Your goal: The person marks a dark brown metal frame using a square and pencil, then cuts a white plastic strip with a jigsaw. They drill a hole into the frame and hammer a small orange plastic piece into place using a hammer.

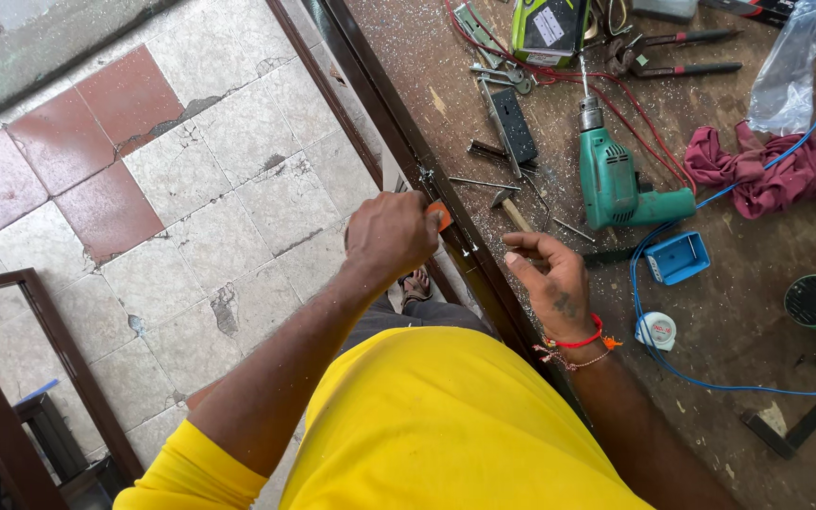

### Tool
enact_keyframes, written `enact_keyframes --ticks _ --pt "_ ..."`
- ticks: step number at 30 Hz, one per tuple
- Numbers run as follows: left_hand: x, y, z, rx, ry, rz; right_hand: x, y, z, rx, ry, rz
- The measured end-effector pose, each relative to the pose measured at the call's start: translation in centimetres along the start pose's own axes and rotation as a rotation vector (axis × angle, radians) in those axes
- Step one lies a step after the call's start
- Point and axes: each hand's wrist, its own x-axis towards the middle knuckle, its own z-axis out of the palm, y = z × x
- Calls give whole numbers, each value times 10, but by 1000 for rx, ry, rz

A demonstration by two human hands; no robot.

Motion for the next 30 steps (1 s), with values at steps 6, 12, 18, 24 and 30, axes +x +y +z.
enact_keyframes --ticks 6,12,18,24,30 --pt "16 -43 46 -202 333 399 2 14 4 70 -11 20" --pt "24 -56 56 -233 462 582 12 4 12 -45 -14 -3" --pt "9 -46 36 -197 284 248 59 -29 49 -369 -35 -390" --pt "-22 -68 24 -406 306 37 101 -46 74 -608 -57 -492" --pt "-47 -92 30 -480 515 107 101 -36 53 -164 -244 -271"
